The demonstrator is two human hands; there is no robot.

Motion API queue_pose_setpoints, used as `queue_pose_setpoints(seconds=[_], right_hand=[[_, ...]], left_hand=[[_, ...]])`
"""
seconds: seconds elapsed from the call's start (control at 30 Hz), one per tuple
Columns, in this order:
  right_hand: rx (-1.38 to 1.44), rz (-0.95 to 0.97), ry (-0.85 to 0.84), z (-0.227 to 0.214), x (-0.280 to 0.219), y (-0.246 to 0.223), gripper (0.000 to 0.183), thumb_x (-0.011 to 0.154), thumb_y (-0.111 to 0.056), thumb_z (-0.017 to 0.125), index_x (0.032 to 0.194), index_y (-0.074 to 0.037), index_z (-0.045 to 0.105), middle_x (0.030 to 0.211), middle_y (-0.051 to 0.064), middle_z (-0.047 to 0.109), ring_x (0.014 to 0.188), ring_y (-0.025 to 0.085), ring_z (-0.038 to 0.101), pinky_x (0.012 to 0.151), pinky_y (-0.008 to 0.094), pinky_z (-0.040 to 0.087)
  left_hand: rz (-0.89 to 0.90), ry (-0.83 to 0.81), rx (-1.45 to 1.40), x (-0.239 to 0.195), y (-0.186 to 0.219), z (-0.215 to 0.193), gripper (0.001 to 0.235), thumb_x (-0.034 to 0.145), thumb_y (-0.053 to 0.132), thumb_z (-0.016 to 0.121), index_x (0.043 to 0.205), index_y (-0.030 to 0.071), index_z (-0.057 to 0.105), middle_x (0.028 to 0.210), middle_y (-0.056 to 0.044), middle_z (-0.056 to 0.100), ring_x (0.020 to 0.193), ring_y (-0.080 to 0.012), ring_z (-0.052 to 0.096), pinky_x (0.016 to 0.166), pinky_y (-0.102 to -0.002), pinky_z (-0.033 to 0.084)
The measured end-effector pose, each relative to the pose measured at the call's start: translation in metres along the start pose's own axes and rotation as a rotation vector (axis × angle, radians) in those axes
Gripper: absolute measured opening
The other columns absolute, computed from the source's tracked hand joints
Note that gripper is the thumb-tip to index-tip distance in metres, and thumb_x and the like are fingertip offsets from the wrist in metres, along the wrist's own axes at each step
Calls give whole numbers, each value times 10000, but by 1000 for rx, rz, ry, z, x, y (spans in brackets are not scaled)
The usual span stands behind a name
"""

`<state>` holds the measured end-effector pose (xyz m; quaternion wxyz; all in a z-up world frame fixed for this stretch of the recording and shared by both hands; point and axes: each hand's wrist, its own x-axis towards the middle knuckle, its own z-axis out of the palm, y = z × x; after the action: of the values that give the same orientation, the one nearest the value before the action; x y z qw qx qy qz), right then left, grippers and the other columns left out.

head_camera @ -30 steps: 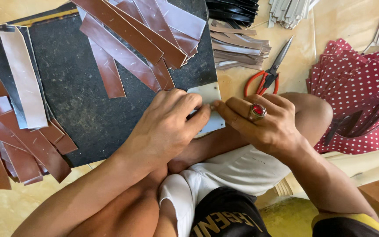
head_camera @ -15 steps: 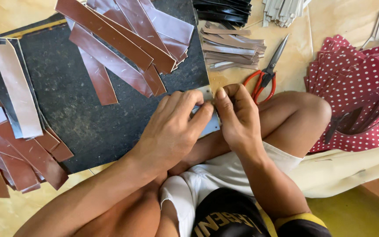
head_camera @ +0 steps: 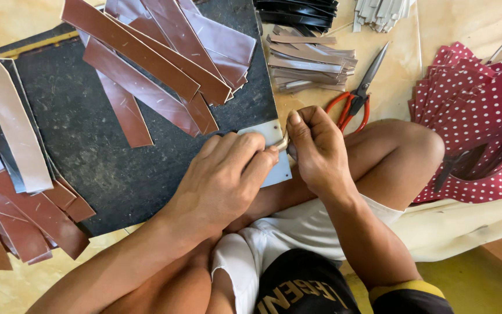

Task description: The person sits on the floor and peels the backing off small rectangular pieces of material. They use a small tool to assist in peeling and place the finished pieces into a pile.

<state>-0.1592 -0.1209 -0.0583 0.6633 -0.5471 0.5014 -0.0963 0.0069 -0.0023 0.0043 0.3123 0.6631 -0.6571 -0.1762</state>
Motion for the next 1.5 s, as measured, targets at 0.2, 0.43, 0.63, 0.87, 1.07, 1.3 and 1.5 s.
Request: queue_pose_setpoints(seconds=[0.2,0.43,0.63,0.87,1.07,1.3,1.5], right_hand=[[-2,17,-3,-4,16,10,225,1085,-211,565,952,-30,567,729,-45,518,609,37,432,524,226,380],[-37,31,-1,-8,37,29,270,1092,-242,561,931,-26,544,704,-21,507,576,54,435,501,238,370],[-9,25,11,-8,54,39,247,1072,-247,569,962,-26,563,728,-19,540,599,61,481,523,244,419],[41,67,15,-9,65,51,265,1070,-260,577,945,-26,568,713,-14,501,578,72,462,506,252,405],[378,-45,25,-47,64,39,178,1098,-200,602,1003,-50,590,768,1,533,610,87,476,539,240,378],[458,-325,65,-106,60,10,94,1187,-131,582,1153,-45,562,867,51,622,669,100,570,590,218,443],[-237,-387,36,-93,98,24,162,1081,-38,621,1231,-7,568,960,20,649,804,92,620,720,247,502]], left_hand=[[-1,0,5,1,1,0,146,965,70,689,1098,15,663,1048,-54,566,939,-194,612,750,-354,445],[16,-5,26,3,0,1,162,954,79,702,1099,9,678,1048,-55,579,940,-196,618,739,-353,446],[31,11,83,7,2,4,111,969,83,712,1055,22,675,1040,-44,599,910,-182,613,716,-347,436],[32,0,168,10,5,6,68,995,118,711,1001,52,694,957,-13,571,832,-175,569,681,-350,411],[43,-6,36,3,6,-4,286,952,152,722,1207,22,718,975,-46,569,886,-202,593,711,-357,431],[-252,265,217,-60,-30,-79,180,1057,30,763,1224,14,698,1143,-79,668,983,-267,659,811,-362,530],[-634,161,548,-90,-81,-99,506,1092,114,783,1461,-72,490,1313,-257,612,1176,-425,635,980,-470,522]])
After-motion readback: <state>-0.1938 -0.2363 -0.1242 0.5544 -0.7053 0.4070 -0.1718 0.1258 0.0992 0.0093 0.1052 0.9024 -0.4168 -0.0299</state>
